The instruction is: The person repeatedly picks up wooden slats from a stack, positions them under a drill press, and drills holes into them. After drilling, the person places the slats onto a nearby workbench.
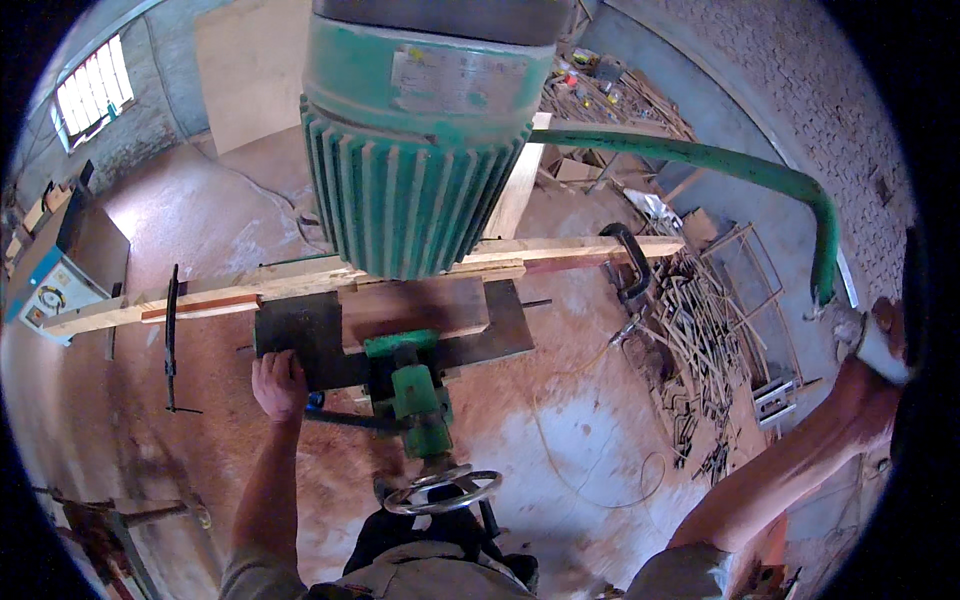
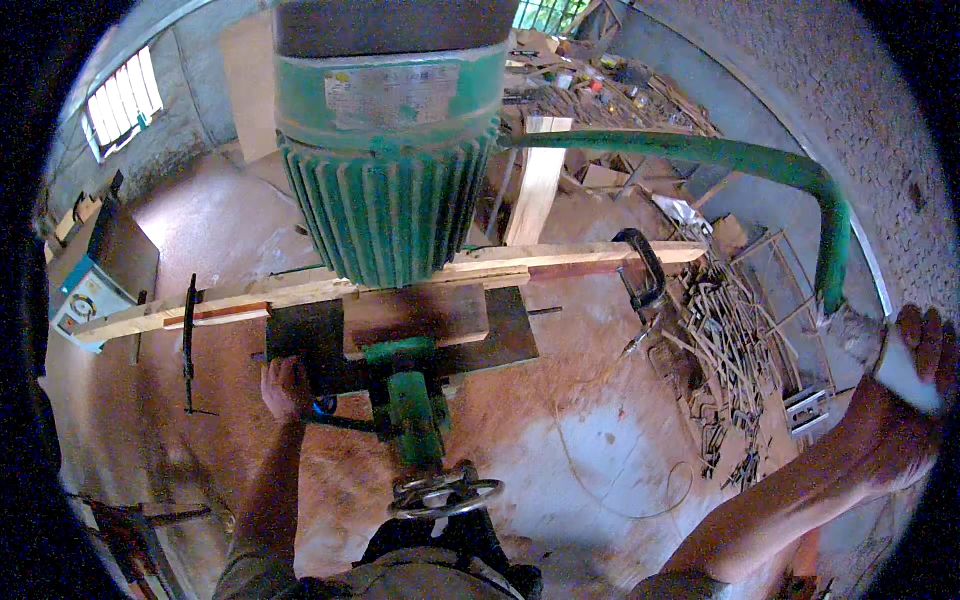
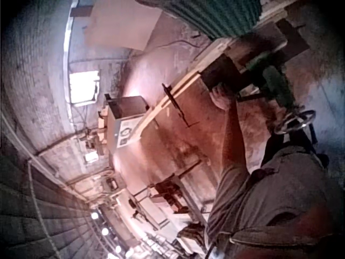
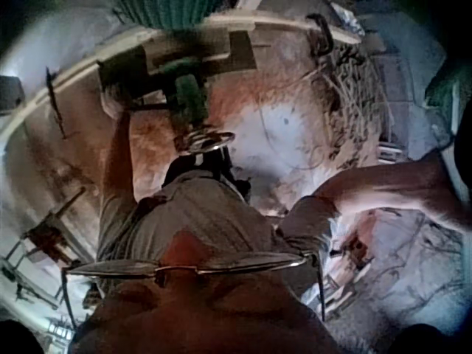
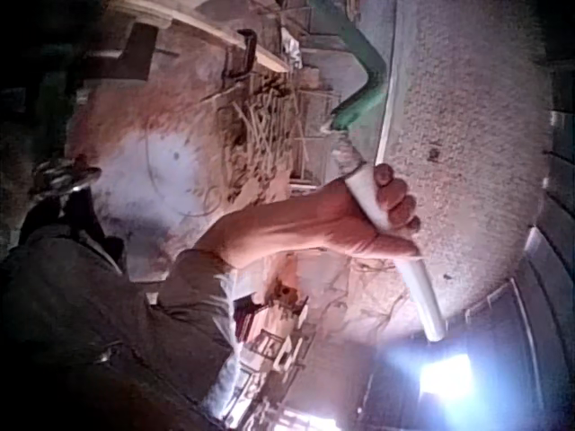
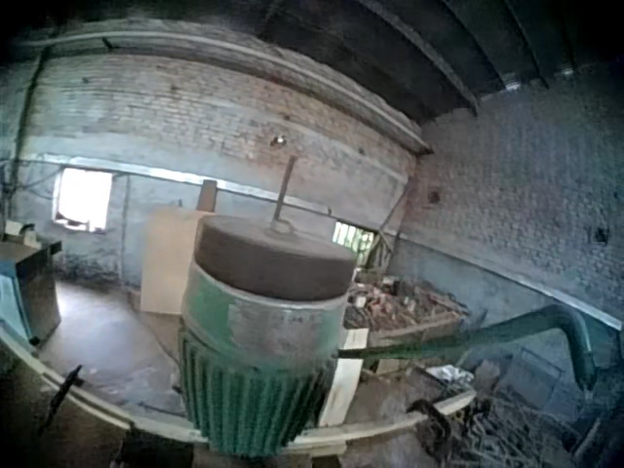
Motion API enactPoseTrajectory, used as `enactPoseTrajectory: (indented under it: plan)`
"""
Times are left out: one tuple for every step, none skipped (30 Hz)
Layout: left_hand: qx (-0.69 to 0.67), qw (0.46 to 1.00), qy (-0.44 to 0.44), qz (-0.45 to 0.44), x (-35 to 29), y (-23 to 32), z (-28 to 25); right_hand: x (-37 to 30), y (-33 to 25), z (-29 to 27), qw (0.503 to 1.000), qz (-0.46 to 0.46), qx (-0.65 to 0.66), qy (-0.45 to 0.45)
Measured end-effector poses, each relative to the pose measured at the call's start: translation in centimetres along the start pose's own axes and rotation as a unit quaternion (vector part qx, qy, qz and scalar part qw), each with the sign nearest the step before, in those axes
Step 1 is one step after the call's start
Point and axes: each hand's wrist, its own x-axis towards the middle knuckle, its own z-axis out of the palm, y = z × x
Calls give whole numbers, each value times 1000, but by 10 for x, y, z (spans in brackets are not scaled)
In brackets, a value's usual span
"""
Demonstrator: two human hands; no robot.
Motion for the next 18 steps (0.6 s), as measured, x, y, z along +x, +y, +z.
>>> enactPoseTrajectory:
  plan:
    - [-26,1000,0,8,2,12,12,-8,-24,12,1000,-8,-11,2]
    - [-11,1000,3,10,1,9,9,-21,-17,8,1000,-5,18,13]
    - [-1,1000,3,3,1,7,6,-31,-10,0,999,5,45,16]
    - [6,1000,4,-6,1,4,2,-40,-4,-3,997,14,70,17]
    - [4,1000,5,-13,2,5,2,-49,-6,-10,998,14,64,15]
    - [2,1000,10,-5,0,2,4,-58,-7,-10,997,9,56,44]
    - [-2,1000,15,4,-1,-2,8,-67,-9,-9,996,3,47,73]
    - [-5,1000,21,12,-1,-1,10,-78,-7,2,991,-8,35,132]
    - [0,1000,20,13,-1,0,10,-88,-6,11,981,-19,24,190]
    - [5,1000,19,13,1,4,6,-97,-4,13,985,-12,62,159]
    - [10,1000,18,13,2,6,5,-106,-4,13,986,-6,75,152]
    - [7,1000,17,10,1,6,5,-114,-3,12,986,0,89,144]
    - [7,1000,16,8,0,3,6,-124,-1,10,985,7,105,137]
    - [3,1000,15,6,0,1,8,-134,1,8,984,2,96,148]
    - [1,1000,14,13,-1,-2,9,-143,4,7,983,1,101,152]
    - [-6,1000,12,21,-2,-3,12,-153,3,7,983,-2,102,156]
    - [-13,1000,11,27,-2,-3,14,-160,3,6,982,-5,102,158]
    - [-17,1000,6,21,-2,-2,15,-167,0,0,988,8,110,106]
